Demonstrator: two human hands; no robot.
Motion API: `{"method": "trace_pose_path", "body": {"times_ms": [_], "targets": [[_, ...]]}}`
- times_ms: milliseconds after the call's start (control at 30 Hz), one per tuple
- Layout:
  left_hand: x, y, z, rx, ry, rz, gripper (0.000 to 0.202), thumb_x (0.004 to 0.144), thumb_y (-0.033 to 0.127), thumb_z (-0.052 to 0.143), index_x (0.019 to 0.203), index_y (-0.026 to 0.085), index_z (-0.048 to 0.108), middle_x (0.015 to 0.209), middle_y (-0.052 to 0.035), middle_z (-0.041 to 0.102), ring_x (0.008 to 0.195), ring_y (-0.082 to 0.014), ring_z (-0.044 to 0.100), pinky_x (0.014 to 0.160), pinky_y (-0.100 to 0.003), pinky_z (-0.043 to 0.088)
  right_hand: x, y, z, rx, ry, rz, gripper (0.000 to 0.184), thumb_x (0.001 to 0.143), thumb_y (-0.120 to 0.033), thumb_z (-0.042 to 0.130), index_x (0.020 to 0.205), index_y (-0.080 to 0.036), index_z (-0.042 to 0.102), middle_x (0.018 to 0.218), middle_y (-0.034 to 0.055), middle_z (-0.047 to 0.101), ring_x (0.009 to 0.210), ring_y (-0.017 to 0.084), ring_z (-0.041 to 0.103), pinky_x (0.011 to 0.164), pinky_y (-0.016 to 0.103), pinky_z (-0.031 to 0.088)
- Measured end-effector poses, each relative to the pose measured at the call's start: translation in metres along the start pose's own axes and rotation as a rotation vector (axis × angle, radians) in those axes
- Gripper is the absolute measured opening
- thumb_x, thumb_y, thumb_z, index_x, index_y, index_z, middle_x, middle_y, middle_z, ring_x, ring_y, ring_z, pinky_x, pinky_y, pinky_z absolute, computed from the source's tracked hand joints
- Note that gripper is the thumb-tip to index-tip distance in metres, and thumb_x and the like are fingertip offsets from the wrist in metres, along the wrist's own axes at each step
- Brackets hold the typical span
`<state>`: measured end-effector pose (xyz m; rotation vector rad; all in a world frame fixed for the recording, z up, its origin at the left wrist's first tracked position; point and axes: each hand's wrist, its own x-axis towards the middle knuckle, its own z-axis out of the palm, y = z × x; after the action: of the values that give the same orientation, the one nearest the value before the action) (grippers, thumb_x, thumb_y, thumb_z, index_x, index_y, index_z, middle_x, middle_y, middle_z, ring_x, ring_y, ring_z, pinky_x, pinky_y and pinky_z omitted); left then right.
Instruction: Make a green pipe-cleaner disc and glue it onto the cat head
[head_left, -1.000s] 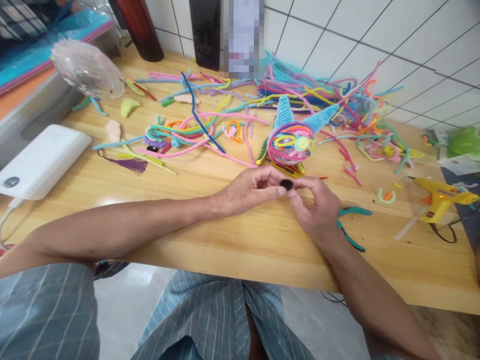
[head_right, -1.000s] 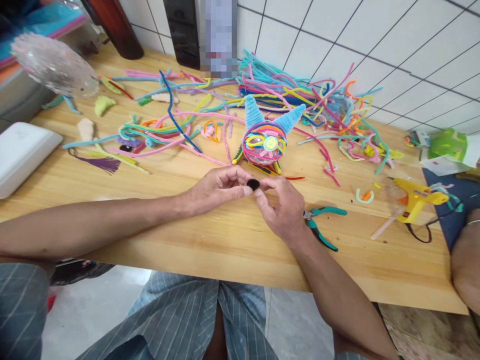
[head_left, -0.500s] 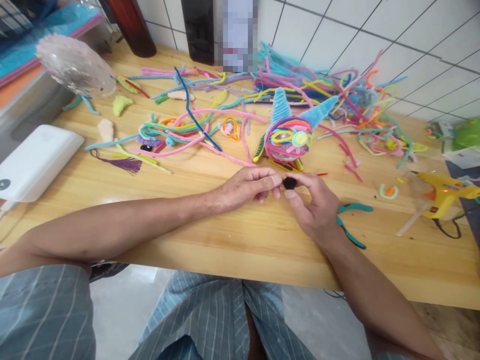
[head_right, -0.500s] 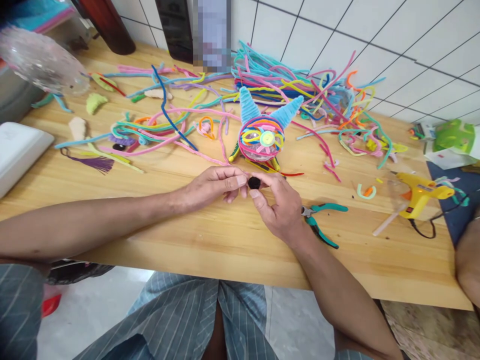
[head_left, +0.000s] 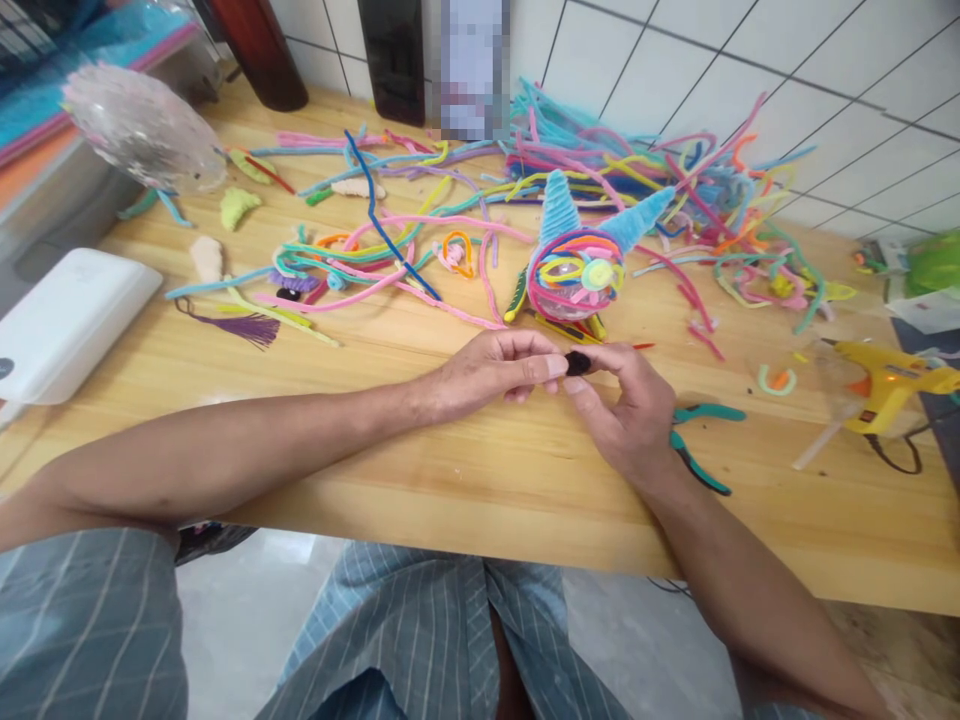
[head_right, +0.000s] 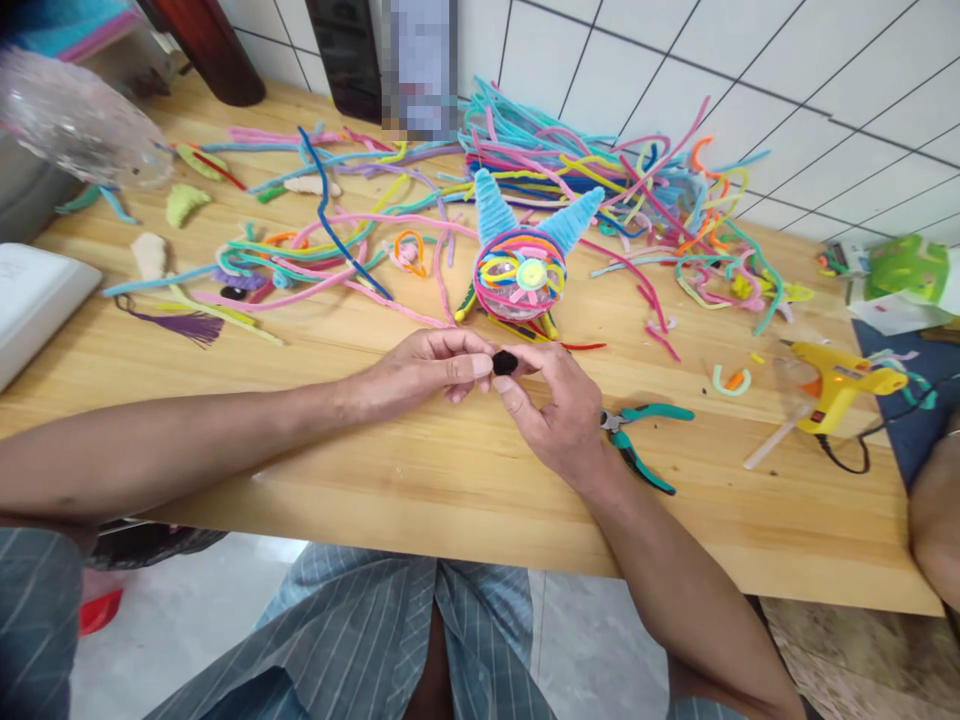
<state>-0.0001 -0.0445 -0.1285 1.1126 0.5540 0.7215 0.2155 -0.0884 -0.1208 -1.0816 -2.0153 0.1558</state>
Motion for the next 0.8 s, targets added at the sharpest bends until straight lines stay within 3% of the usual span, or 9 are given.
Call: {"method": "trace_pose_path", "body": {"times_ms": [133, 233, 367, 600, 700, 800], "targets": [[-0.003, 0.003, 0.003, 0.027, 0.035, -0.018, 0.045, 0.082, 0.055, 0.091, 0.093, 0.016, 0.071, 0.073, 0.0039, 0.062, 0.058, -0.0059, 0.044, 0.057, -0.022, 0.036, 0.001, 0.000, 0.002, -0.031, 0.031, -0.077, 0.034, 0.098, -0.022, 0.076, 0.130, -0.030, 0.069, 0.108, 0.0040, 0.083, 0.088, 0.021, 0.079, 0.080, 0.038, 0.065], [-0.004, 0.003, 0.004, 0.037, 0.061, 0.014, 0.043, 0.084, 0.052, 0.090, 0.087, 0.016, 0.067, 0.075, 0.0025, 0.064, 0.063, -0.0073, 0.049, 0.061, -0.021, 0.037, 0.001, -0.001, 0.003, -0.050, 0.046, -0.102, 0.043, 0.097, -0.022, 0.077, 0.138, -0.031, 0.066, 0.115, 0.0055, 0.083, 0.089, 0.022, 0.080, 0.082, 0.041, 0.066], [-0.002, -0.002, 0.003, 0.008, 0.069, 0.044, 0.041, 0.082, 0.050, 0.091, 0.088, 0.016, 0.068, 0.085, -0.0001, 0.070, 0.078, -0.0108, 0.061, 0.074, -0.024, 0.046, 0.001, -0.001, 0.003, -0.071, 0.044, -0.108, 0.037, 0.097, -0.022, 0.075, 0.132, -0.031, 0.067, 0.110, 0.0039, 0.083, 0.088, 0.023, 0.079, 0.080, 0.041, 0.064], [-0.004, -0.004, 0.001, 0.058, 0.047, 0.089, 0.038, 0.084, 0.047, 0.089, 0.090, 0.015, 0.069, 0.084, 0.0007, 0.066, 0.076, -0.0105, 0.058, 0.074, -0.025, 0.046, 0.002, -0.004, 0.004, -0.062, 0.048, -0.113, 0.034, 0.094, -0.016, 0.074, 0.125, -0.029, 0.068, 0.103, 0.0029, 0.082, 0.088, 0.022, 0.078, 0.079, 0.038, 0.063], [-0.005, -0.002, 0.002, 0.101, 0.031, 0.105, 0.037, 0.086, 0.048, 0.087, 0.093, 0.016, 0.071, 0.087, -0.0010, 0.069, 0.079, -0.0126, 0.061, 0.076, -0.027, 0.048, 0.003, -0.007, 0.001, -0.087, 0.030, -0.049, 0.026, 0.093, -0.018, 0.072, 0.116, -0.029, 0.069, 0.099, 0.0021, 0.081, 0.086, 0.022, 0.077, 0.078, 0.038, 0.063], [-0.007, 0.002, 0.003, 0.200, 0.088, 0.146, 0.034, 0.089, 0.048, 0.083, 0.097, 0.016, 0.073, 0.086, -0.0013, 0.069, 0.077, -0.0131, 0.060, 0.073, -0.027, 0.047, 0.009, -0.005, -0.006, -0.042, 0.100, 0.101, 0.019, 0.092, -0.021, 0.073, 0.109, -0.028, 0.072, 0.095, 0.0017, 0.080, 0.081, 0.021, 0.075, 0.078, 0.038, 0.063]]}}
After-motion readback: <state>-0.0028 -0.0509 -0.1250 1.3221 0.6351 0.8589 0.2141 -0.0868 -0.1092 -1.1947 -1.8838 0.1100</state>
